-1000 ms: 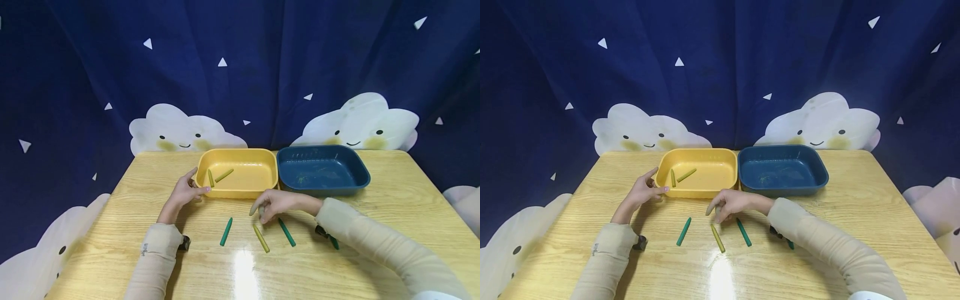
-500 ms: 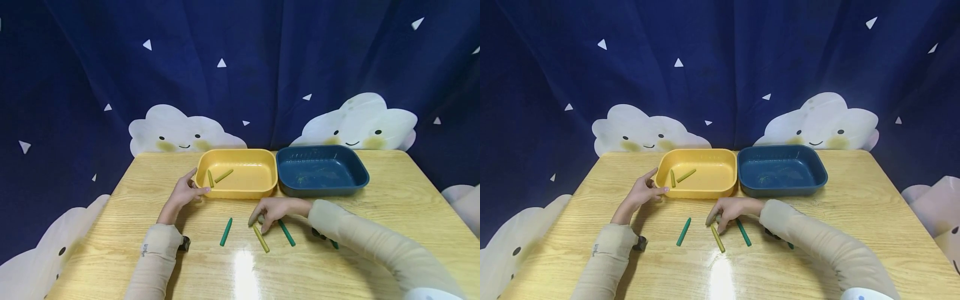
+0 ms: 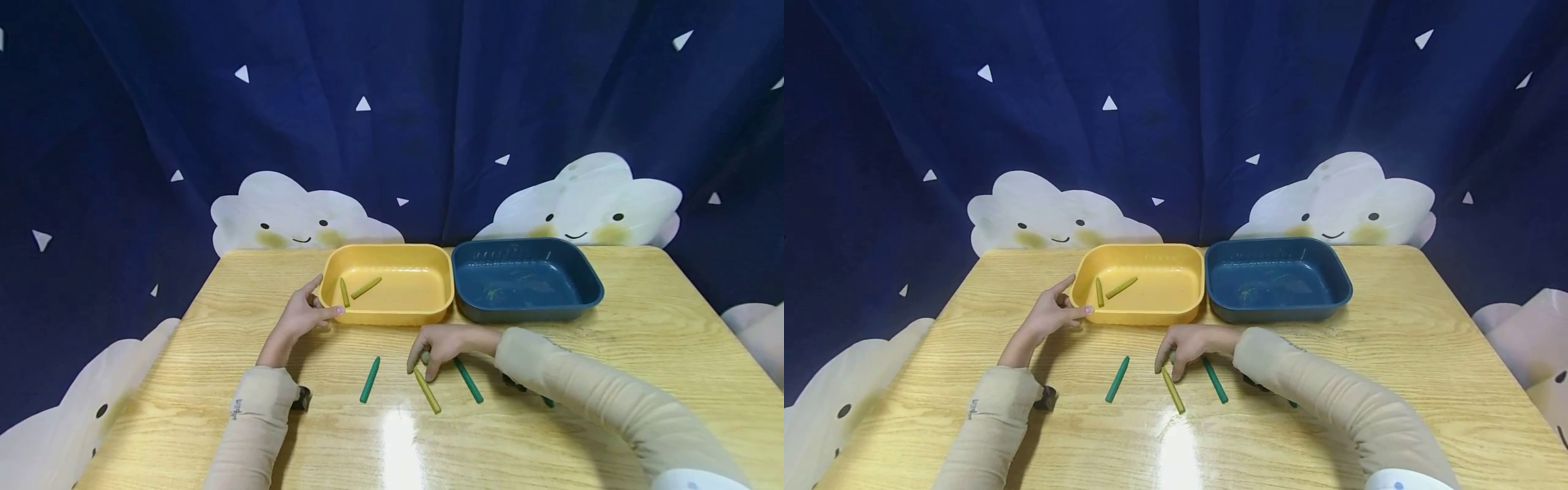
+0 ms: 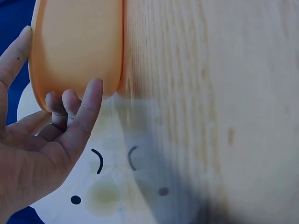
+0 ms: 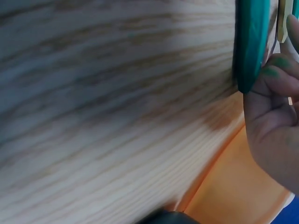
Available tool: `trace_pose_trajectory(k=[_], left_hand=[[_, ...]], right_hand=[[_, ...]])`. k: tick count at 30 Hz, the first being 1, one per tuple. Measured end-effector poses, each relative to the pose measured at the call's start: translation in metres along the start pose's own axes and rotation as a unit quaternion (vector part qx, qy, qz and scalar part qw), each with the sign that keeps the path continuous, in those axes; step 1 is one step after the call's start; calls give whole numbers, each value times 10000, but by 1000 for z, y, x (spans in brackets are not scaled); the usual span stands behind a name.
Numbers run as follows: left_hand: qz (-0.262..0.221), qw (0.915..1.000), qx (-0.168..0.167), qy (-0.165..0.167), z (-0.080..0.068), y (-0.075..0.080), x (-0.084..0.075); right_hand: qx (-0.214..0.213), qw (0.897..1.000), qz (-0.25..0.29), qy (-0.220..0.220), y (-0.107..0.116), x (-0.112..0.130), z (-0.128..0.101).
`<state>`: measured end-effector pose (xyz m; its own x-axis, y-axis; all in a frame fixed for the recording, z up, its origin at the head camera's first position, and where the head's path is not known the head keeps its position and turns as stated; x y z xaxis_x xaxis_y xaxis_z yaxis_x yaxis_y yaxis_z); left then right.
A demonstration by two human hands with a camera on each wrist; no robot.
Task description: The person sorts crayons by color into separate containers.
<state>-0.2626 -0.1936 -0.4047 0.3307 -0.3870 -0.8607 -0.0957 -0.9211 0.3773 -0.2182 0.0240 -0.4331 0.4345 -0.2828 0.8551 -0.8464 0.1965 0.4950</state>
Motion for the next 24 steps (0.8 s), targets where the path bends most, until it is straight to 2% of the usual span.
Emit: trace_pose_trajectory(k=[6, 17, 24], left_hand=[[-1, 10000, -11, -11, 0, -1, -1], [-95, 10000, 24, -13, 0, -1, -1], [-26, 10000, 0, -10, 0, 1, -1]], right_hand=[[-94, 9999, 59, 39, 0, 2, 0], [303, 9993, 64, 204, -1, 8, -2], [417, 9971, 599, 217, 2, 12, -5]])
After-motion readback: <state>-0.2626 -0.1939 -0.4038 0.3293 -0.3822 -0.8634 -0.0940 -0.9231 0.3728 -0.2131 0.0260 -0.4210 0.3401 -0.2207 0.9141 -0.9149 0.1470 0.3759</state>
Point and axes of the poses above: each hand's wrist, its own z-axis towards the middle knuckle, its own y-axis out of the back of the hand, x = y × z, the point moved 8 cm from there along z, towards the middle knuckle, and after that the axes turned 14 degrees about y, right-handed, at the moved point
